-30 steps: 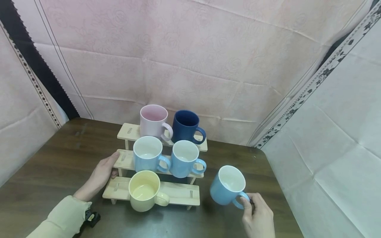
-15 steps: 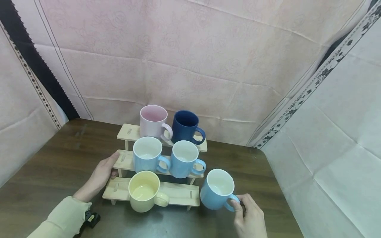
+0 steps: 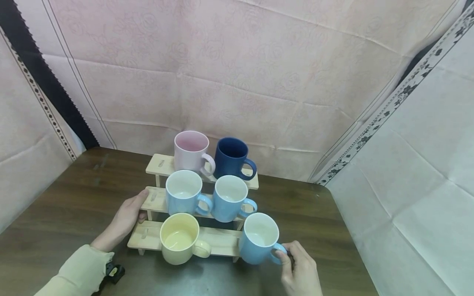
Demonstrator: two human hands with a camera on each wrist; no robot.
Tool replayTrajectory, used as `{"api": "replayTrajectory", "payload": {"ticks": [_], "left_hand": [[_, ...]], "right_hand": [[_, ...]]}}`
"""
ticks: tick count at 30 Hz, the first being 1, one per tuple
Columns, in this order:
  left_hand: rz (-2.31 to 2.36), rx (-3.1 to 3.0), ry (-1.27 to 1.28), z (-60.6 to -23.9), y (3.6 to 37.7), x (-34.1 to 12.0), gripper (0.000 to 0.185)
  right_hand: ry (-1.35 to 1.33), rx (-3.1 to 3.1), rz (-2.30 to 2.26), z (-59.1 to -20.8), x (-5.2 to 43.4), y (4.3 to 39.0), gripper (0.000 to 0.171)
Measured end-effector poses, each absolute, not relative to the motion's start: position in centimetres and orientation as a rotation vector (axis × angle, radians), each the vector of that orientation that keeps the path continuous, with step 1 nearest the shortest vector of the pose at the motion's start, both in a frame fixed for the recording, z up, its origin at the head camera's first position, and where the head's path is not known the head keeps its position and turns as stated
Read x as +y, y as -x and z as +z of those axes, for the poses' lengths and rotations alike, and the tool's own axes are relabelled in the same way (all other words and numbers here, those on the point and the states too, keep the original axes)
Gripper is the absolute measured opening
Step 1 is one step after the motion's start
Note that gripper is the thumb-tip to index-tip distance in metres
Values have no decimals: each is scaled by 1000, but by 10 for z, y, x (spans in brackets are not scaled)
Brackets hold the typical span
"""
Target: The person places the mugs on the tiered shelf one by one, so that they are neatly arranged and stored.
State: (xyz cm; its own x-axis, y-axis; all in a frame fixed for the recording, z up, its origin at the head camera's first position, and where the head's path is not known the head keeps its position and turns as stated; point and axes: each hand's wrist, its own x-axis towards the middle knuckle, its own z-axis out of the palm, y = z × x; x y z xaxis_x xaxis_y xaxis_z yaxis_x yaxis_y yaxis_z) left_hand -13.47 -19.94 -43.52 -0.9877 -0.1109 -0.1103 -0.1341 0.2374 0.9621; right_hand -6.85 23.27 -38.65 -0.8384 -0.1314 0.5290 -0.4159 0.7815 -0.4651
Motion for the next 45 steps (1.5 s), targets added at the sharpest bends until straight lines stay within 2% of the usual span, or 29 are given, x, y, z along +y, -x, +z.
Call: {"api": "replayTrajectory", "payload": {"ticks": [17,27,45], "left_hand": [[1902,2466,252,-436,132,-198,66],[1912,2470,226,-435,132,-196,66],[1924,2476,231,-434,134,-199,67]], "right_hand": [[-494,-2492,885,-396,218,73,28],[-418,-2579,950,-399,211,76,29],[-326,-2699,1057,-400,210,83,19]]}}
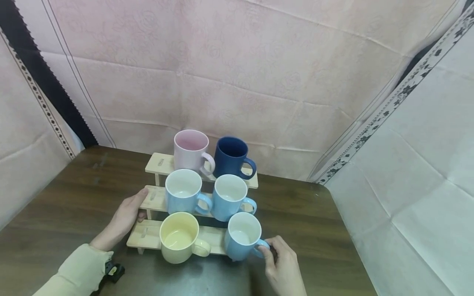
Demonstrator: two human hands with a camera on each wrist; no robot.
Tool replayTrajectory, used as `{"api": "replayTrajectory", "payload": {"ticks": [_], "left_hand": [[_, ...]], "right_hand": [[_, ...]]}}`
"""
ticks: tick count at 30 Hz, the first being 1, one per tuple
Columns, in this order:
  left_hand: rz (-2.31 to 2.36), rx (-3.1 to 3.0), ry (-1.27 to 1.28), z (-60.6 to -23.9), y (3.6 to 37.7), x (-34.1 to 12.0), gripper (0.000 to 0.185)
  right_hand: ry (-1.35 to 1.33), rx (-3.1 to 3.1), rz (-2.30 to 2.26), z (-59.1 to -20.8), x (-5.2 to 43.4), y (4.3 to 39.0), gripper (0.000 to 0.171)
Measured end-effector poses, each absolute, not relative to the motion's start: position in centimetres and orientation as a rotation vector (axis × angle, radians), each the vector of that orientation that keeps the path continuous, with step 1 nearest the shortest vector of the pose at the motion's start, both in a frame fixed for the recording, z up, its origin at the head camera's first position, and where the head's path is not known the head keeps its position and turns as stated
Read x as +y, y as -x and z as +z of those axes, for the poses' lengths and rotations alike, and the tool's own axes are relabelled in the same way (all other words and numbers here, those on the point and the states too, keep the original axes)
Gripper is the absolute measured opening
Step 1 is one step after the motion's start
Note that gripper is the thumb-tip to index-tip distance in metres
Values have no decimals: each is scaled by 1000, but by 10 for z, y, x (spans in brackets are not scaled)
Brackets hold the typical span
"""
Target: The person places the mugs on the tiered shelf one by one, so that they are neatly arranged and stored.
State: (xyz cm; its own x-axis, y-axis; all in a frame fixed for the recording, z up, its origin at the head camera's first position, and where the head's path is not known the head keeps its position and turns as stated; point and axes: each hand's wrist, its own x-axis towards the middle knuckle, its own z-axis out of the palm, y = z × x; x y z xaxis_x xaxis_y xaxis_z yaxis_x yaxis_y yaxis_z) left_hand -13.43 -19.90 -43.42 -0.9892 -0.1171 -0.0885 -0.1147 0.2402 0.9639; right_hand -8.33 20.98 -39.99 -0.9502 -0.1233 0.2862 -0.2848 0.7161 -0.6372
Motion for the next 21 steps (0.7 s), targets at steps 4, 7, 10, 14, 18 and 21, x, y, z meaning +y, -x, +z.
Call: {"api": "replayTrajectory", "payload": {"ticks": [4,7,10,14,18,21], "left_hand": [[-1917,-2471,-231,-434,134,-199,69],[-1924,-2470,-233,-434,135,-199,69],[-1919,-2468,-231,-434,135,-199,68],[-1904,-2472,-232,-433,136,-199,68],[-1903,-2482,-235,-433,135,-199,67],[-1895,-2489,-240,-433,135,-199,67]], "right_hand": [[-355,-2697,1067,-402,211,82,17],[-382,-2685,1045,-405,213,82,17],[-359,-2722,1043,-405,214,83,12],[-302,-2805,1094,-400,214,83,6],[-270,-2862,1132,-396,214,82,5],[-262,-2877,1131,-396,213,81,5]]}}
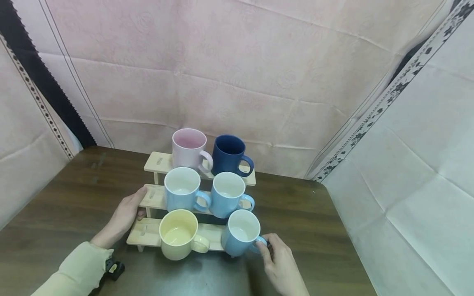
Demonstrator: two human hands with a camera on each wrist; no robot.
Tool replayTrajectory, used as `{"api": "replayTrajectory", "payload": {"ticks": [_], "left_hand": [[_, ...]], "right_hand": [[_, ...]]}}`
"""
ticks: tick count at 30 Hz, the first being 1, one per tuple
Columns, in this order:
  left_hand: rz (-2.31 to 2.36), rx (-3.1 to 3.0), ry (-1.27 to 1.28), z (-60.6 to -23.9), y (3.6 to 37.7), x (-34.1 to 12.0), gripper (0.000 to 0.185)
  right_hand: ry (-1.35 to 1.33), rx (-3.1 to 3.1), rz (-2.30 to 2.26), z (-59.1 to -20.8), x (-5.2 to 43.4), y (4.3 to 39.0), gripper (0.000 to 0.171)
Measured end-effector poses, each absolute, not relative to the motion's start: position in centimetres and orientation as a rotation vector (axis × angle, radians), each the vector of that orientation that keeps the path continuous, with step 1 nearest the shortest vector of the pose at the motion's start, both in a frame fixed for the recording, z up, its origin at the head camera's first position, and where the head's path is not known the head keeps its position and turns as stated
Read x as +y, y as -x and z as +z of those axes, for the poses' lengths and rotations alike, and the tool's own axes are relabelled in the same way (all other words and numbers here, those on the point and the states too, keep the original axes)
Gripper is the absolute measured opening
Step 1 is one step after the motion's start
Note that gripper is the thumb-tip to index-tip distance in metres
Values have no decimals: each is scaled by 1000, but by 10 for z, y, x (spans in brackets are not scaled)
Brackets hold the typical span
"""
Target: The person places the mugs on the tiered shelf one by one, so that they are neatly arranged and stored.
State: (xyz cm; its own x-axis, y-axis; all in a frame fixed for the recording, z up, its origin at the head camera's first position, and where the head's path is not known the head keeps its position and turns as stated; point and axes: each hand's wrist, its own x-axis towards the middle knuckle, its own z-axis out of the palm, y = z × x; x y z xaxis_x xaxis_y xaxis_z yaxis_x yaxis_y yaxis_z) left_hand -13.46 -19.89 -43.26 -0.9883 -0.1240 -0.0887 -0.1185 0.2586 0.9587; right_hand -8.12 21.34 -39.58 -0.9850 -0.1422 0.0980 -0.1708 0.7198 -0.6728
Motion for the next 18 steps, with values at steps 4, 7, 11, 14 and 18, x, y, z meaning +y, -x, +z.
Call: {"api": "replayTrajectory", "payload": {"ticks": [4,7,11,14,18], "left_hand": [[-1886,-2499,-244,-432,135,-199,66],[-1890,-2500,-245,-432,135,-199,66],[-1903,-2487,-258,-432,135,-199,66],[-1914,-2486,-261,-432,135,-199,66],[-1916,-2489,-245,-432,135,-199,65]], "right_hand": [[-265,-2870,1107,-396,213,81,8],[-249,-2873,1113,-396,214,81,9],[-239,-2879,1147,-396,213,81,5],[-262,-2873,1164,-395,212,81,4],[-277,-2871,1173,-395,210,82,4]]}}
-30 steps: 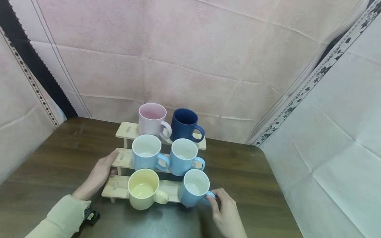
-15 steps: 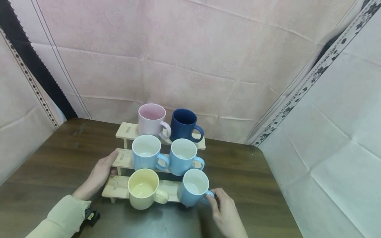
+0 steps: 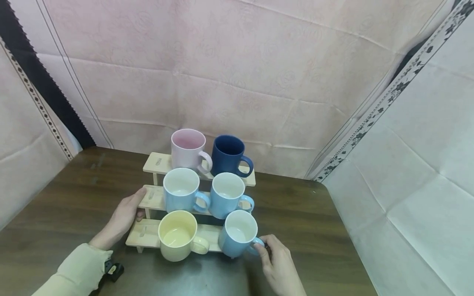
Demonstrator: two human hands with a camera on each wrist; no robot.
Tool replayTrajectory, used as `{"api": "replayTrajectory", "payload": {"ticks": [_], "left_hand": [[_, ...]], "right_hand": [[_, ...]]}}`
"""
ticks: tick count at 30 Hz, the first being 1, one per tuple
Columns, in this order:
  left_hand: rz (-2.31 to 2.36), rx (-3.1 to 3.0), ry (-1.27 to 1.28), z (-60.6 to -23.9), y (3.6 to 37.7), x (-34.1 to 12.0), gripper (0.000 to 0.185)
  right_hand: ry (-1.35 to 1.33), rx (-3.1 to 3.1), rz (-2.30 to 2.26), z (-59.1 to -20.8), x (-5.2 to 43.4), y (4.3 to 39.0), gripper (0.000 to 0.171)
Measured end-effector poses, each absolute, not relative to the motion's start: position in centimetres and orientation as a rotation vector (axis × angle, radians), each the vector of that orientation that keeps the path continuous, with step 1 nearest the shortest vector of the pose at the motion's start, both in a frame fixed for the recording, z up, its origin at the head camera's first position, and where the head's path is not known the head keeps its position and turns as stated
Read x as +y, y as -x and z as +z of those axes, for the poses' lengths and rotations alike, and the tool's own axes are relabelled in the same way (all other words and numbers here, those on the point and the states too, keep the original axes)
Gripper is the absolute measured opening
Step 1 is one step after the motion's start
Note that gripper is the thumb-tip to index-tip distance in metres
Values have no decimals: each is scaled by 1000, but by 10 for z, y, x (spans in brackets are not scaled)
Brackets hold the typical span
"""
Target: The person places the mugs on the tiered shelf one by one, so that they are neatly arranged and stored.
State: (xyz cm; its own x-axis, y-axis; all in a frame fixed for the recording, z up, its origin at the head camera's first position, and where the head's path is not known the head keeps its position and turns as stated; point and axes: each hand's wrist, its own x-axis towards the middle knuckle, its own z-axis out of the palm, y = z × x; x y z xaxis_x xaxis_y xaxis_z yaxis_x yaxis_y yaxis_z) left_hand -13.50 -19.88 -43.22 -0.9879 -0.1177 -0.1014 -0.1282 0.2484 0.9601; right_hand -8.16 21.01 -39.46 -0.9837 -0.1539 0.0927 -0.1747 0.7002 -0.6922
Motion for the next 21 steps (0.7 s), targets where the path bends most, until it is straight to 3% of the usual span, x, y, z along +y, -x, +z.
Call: {"api": "replayTrajectory", "payload": {"ticks": [21], "left_hand": [[1843,2517,246,-434,132,-201,72]], "right_hand": [[-393,-2895,1199,-397,200,79,5]]}}
